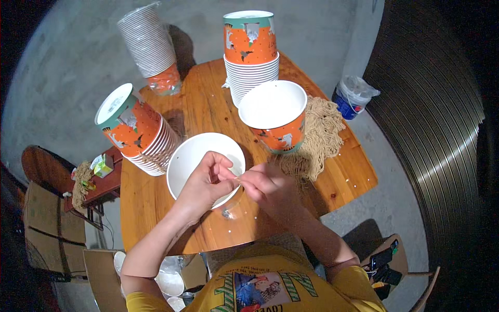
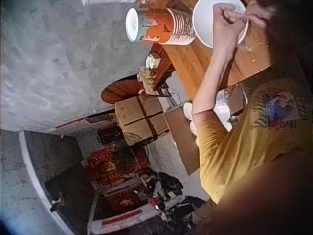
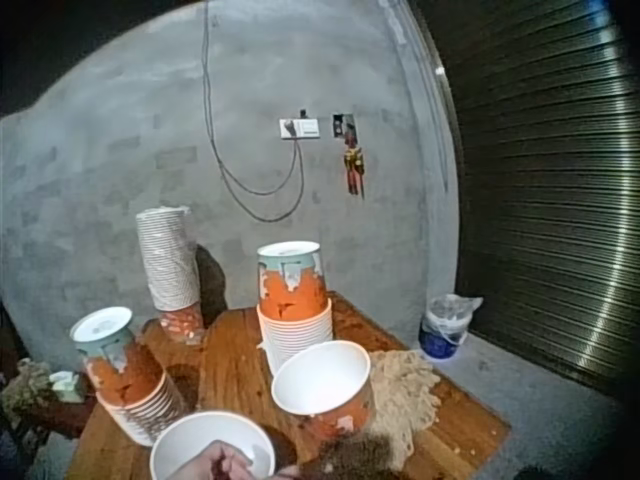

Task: Bundling paper cups together using rubber bands.

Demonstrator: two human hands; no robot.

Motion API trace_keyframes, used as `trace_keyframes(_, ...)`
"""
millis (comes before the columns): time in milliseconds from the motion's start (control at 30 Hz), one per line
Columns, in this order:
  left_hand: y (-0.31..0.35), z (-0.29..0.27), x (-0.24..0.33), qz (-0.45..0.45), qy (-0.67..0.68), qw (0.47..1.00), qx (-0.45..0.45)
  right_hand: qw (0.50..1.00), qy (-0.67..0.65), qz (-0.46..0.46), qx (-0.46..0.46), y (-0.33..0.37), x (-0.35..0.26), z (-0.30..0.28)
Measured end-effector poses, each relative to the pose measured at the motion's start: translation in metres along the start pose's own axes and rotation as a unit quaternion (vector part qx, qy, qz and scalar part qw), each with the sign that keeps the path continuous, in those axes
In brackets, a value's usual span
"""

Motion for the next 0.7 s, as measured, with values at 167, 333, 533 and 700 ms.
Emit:
trace_keyframes(167,-0.001,0.000,0.002,0.005,-0.017,1.000,-0.003,1.000,0.013,-0.013,-0.007,-0.002,-0.002,0.000)
trace_keyframes(333,-0.001,0.001,0.001,0.010,-0.013,1.000,-0.014,0.999,0.044,0.007,-0.026,-0.002,0.000,0.003)
trace_keyframes(533,0.000,0.013,0.009,0.073,-0.109,0.991,-0.033,0.999,-0.024,-0.012,0.024,-0.001,0.009,0.004)
trace_keyframes(700,0.001,0.011,0.011,0.065,-0.146,0.986,-0.037,0.981,-0.156,0.118,0.001,0.005,0.024,0.012)
Point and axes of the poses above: each hand's wrist, its own y-axis away from the middle knuckle, its own z-axis out of the palm, x = y × z, the point moved 9 cm from there along -y, towards the middle knuckle, and after that the axes turned 5 degrees about -y, right-handed, at the moved point
